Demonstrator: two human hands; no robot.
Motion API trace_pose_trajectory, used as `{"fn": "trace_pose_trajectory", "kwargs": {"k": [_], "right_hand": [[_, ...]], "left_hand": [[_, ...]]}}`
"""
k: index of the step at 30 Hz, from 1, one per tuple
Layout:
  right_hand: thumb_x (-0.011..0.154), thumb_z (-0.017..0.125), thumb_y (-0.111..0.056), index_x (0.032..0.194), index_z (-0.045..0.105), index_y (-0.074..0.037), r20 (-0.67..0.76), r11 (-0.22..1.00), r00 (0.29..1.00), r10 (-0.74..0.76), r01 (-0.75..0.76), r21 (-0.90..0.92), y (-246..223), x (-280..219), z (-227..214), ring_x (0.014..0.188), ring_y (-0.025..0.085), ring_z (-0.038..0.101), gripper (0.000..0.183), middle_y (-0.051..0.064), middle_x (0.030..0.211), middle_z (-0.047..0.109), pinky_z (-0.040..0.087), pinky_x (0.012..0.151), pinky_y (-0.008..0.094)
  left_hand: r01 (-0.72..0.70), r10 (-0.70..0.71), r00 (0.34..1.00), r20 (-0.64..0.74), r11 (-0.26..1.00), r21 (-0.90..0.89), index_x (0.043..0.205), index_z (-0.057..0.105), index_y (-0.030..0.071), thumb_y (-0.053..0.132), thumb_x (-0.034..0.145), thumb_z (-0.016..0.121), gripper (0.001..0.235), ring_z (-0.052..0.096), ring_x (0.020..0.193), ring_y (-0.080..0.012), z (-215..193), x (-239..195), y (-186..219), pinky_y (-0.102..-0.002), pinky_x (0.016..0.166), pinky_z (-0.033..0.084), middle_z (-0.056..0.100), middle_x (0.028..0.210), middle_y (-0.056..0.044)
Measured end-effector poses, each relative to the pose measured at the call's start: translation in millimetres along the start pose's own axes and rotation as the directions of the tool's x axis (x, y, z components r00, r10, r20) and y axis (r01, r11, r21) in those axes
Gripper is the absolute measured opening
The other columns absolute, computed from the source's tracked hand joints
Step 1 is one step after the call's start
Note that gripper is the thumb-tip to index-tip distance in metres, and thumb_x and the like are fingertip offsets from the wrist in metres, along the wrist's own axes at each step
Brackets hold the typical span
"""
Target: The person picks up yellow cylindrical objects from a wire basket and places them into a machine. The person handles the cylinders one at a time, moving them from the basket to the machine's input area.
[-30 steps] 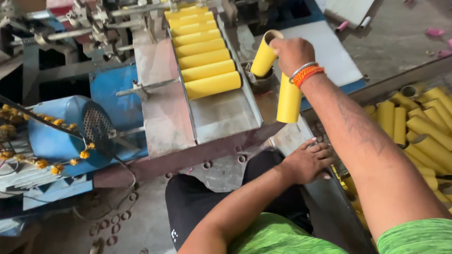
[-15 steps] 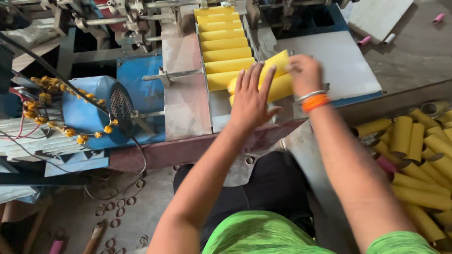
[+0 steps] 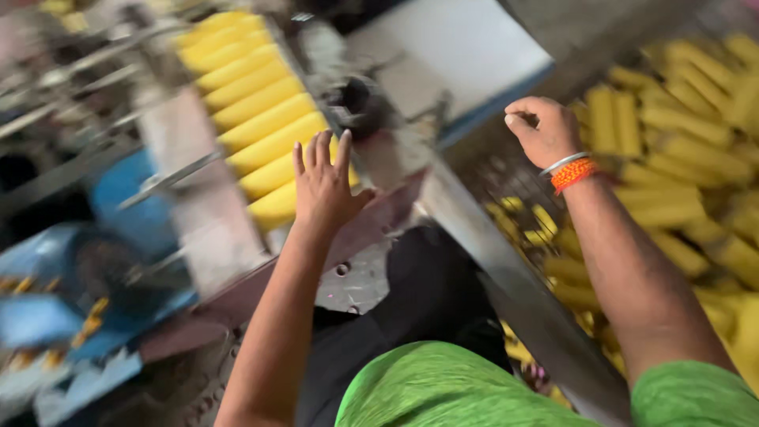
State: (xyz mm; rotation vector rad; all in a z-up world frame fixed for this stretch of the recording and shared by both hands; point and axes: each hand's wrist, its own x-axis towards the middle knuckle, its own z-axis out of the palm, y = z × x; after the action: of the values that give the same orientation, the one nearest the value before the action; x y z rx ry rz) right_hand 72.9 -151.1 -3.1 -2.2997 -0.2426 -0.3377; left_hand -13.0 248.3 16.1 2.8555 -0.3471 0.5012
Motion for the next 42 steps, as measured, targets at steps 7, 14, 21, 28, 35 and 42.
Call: {"fn": "trace_pose_trajectory", "kwargs": {"k": [7,14,21,28,35,42], "right_hand": [[0.094,0.063,-0.017,0.115,0.071,-0.006,0.292,0.843,0.840,0.457,-0.304,-0.445,185.7,-185.3,14.3,0.093,0.038,0.071,0.025,0.021,0.102,0.073,0.056,0.083,0.048],[0.087,0.057,-0.006,0.126,0.069,-0.011,0.325,0.800,0.798,0.507,-0.295,-0.522,193.8,-260.3,38.0,0.099,0.040,0.067,0.041,0.024,0.105,0.070,0.053,0.089,0.051],[0.081,0.062,-0.015,0.112,0.066,-0.007,0.293,0.689,0.951,0.100,0.146,-0.710,250.9,-177.6,46.9,0.101,0.035,0.063,0.033,0.016,0.113,0.066,0.050,0.085,0.047],[0.105,0.048,-0.016,0.149,0.049,-0.003,0.257,0.493,0.854,0.453,0.001,-0.870,290.3,-135.8,74.6,0.101,0.033,0.068,0.046,0.020,0.115,0.069,0.051,0.086,0.048],[0.092,0.054,-0.042,0.146,0.043,-0.011,0.038,0.434,0.808,0.588,-0.276,-0.857,257.6,-176.2,55.6,0.097,0.045,0.070,0.063,0.026,0.106,0.071,0.056,0.078,0.060],[0.099,0.059,-0.019,0.120,0.063,-0.003,0.338,0.562,0.742,0.579,-0.063,-0.825,232.9,-162.6,-3.1,0.094,0.039,0.074,0.026,0.024,0.104,0.075,0.060,0.083,0.047]], "left_hand": [[-0.300,0.386,0.920,0.067,0.803,-0.515,0.150,0.049,0.010,0.042,0.081,0.079,0.082,0.053,0.130,-0.0416,54.2,34.9,167.1,-0.053,0.111,0.041,0.055,0.143,-0.018],[-0.050,0.210,0.804,0.556,0.956,-0.290,0.124,0.062,0.011,0.046,0.082,0.075,0.056,0.070,0.094,-0.0394,85.9,55.7,218.5,-0.052,0.077,0.056,0.069,0.107,-0.017],[-0.013,0.131,0.913,0.387,0.956,-0.293,0.112,0.067,0.009,0.045,0.084,0.074,0.047,0.070,0.084,-0.0393,83.3,50.4,220.7,-0.051,0.067,0.057,0.071,0.096,-0.017],[0.025,0.129,0.910,0.394,0.931,-0.364,0.093,0.064,0.008,0.042,0.085,0.073,0.037,0.070,0.085,-0.0379,85.8,50.5,219.7,-0.052,0.067,0.056,0.070,0.092,-0.015],[0.017,0.135,0.935,0.327,0.906,-0.423,0.090,0.063,0.007,0.032,0.083,0.071,0.027,0.070,0.085,-0.0366,85.0,50.4,218.3,-0.050,0.069,0.057,0.069,0.089,-0.014],[-0.013,0.164,0.942,0.291,0.888,-0.459,0.093,0.064,0.006,0.032,0.079,0.074,0.031,0.070,0.086,-0.0374,85.8,49.6,217.4,-0.051,0.070,0.057,0.070,0.091,-0.015]]}}
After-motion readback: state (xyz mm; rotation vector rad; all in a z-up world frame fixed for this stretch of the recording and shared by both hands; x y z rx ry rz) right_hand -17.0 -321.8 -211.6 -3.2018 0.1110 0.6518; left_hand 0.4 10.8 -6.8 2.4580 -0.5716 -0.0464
